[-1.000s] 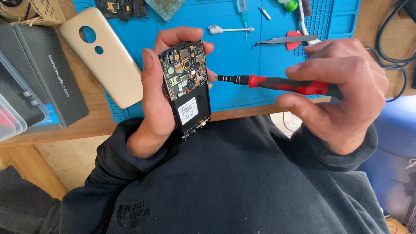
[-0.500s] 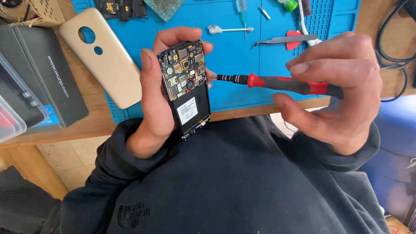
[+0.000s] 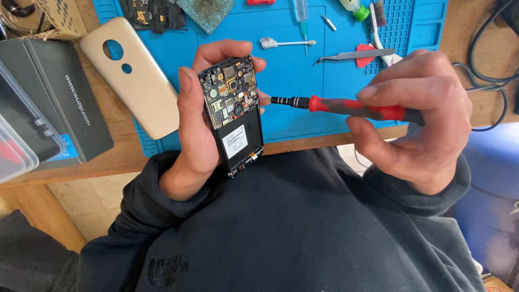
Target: The person uses a screwdriver to remove screws from a disassembled smartphone motherboard and then uses tweezers to lift and remove small components from the board. The person continues to manipulate the board and components with the tools on a blue work mat.
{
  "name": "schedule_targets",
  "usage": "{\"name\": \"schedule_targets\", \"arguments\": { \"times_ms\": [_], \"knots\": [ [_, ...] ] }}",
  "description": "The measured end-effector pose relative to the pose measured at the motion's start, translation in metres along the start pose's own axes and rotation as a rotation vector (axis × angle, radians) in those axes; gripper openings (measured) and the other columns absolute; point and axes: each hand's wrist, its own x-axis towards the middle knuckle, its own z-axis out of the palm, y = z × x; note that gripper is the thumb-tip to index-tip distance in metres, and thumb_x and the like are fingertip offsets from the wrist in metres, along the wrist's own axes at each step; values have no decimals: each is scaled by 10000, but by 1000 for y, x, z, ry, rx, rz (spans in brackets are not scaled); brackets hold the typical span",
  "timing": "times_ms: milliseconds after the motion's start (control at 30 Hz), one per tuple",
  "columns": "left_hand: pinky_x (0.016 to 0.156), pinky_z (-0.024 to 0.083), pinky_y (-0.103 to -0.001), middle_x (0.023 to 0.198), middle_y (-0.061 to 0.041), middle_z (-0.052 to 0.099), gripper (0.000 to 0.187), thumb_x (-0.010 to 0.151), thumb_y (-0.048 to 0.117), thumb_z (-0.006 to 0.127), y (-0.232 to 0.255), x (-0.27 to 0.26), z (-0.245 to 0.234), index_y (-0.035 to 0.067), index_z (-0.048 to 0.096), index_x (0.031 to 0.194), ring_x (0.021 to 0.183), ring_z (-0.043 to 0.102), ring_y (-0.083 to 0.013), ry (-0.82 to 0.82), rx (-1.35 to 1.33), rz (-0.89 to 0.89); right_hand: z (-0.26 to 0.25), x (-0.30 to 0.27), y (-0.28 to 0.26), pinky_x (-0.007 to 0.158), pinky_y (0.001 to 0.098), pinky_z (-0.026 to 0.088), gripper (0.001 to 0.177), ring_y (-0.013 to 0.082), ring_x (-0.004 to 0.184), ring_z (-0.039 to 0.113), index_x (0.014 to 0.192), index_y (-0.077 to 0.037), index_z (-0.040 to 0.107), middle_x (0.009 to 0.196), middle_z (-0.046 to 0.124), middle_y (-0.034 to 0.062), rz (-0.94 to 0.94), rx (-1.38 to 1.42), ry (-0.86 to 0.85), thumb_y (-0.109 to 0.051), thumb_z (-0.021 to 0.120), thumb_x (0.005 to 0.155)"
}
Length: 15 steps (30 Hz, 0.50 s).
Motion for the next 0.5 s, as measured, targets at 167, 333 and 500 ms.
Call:
{"name": "schedule_targets", "arguments": {
  "times_ms": [167,333,500],
  "knots": [
    [928,733,-383,1397,-125,761,780,1110,794,568,2,1,2,109,689,1465,1073,797,-215,4,27,-7,3,3,-3,989,518,581,407,422,1103,756,1255,109,650,1140,778,284,21,1,22,-135,921,1074],
    [944,750,-399,1429,-137,746,770,1133,766,565,-2,1,0,91,679,1483,1140,800,-223,-16,4,3,7,0,0,869,479,566,321,404,965,783,1193,107,636,1060,775,296,16,43,73,-147,817,1116],
    [949,746,-407,1443,-139,732,768,1132,754,571,-2,0,1,74,679,1473,1196,787,-221,1,-16,7,6,-3,1,900,511,552,312,425,979,776,1202,101,635,1069,768,315,30,50,83,-139,818,1119]
  ]
}}
